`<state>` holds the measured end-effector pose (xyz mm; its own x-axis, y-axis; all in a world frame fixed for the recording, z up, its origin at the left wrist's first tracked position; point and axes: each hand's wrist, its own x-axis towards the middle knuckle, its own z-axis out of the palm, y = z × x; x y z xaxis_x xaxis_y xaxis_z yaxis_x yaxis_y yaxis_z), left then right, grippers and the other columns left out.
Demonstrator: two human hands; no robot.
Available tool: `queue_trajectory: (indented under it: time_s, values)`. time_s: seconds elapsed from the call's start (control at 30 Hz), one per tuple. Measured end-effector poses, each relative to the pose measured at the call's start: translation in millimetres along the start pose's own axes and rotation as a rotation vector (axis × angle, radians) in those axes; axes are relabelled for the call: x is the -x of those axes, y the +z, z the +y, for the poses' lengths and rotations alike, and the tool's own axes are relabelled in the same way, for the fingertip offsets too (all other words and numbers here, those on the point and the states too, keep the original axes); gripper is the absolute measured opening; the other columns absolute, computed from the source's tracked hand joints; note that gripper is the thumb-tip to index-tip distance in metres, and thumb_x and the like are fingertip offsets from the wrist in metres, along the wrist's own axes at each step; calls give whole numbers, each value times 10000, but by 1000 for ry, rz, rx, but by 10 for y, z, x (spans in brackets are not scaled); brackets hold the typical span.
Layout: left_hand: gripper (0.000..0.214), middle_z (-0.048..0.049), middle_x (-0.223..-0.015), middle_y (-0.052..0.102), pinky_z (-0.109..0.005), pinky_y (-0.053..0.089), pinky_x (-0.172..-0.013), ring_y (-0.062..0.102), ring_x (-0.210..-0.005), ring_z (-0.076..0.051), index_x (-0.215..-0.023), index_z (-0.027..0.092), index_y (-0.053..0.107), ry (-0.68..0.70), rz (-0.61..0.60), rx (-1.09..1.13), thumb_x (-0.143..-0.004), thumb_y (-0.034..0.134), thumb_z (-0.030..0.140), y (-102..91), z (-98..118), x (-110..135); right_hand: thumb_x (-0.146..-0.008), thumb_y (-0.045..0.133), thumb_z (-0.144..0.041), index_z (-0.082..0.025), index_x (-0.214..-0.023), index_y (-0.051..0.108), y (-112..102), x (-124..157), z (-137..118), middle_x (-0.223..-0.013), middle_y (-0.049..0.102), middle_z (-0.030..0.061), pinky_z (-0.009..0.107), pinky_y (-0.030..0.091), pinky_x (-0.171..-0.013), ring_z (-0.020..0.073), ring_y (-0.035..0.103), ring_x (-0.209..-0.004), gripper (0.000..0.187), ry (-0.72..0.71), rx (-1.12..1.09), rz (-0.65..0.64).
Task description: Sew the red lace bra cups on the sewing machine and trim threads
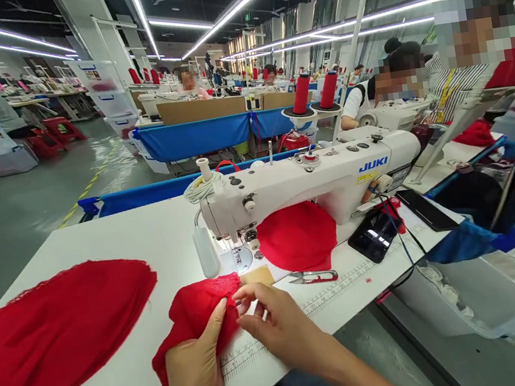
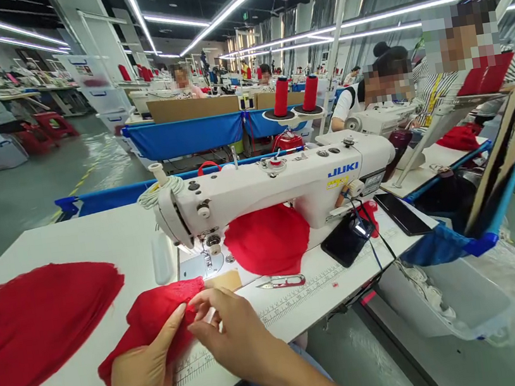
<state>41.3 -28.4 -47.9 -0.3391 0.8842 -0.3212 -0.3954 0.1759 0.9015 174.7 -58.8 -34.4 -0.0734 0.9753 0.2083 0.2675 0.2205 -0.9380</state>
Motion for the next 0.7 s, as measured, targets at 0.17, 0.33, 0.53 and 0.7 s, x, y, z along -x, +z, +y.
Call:
queue_trajectory:
  time_s: [0.17, 0.33, 0.53, 0.7]
  values:
    - [399, 55, -483, 502, -162, 503, -435, 522, -467, -85, -450, 152, 500, -75, 106, -18, -428, 898, 133, 75, 78, 47, -919, 503, -213, -203, -1011, 624, -531, 269, 259, -949, 665, 74, 316, 504, -680, 185, 609, -780, 152, -222, 527, 268]
    - [403, 43, -537, 536, -200, 582, -607, 646, -689, -169, -500, 169, 532, -38, 71, -23, -372, 909, 107, 57, 69, 42, -916, 540, -208, -218, -969, 647, -996, 462, 556, -951, 695, 76, 370, 517, -721, 237, 628, -858, 120, -311, 958, 302]
    - [362, 30, -637, 619, -182, 584, -665, 655, -746, -159, -589, 156, 612, -48, 58, -10, -397, 919, 154, 47, 41, 30, -947, 512, -238, -196, -1010, 645, -1096, 493, 589, -941, 702, 79, 357, 480, -699, 220, 625, -830, 153, -352, 1059, 208]
    - [320, 26, -619, 639, -204, 595, -616, 649, -649, -145, -567, 132, 626, -90, 75, 50, -414, 907, 132, 71, 63, 62, -919, 568, -255, -202, -1015, 622, -1063, 477, 577, -930, 682, 70, 352, 483, -672, 216, 613, -786, 122, -293, 1027, 109]
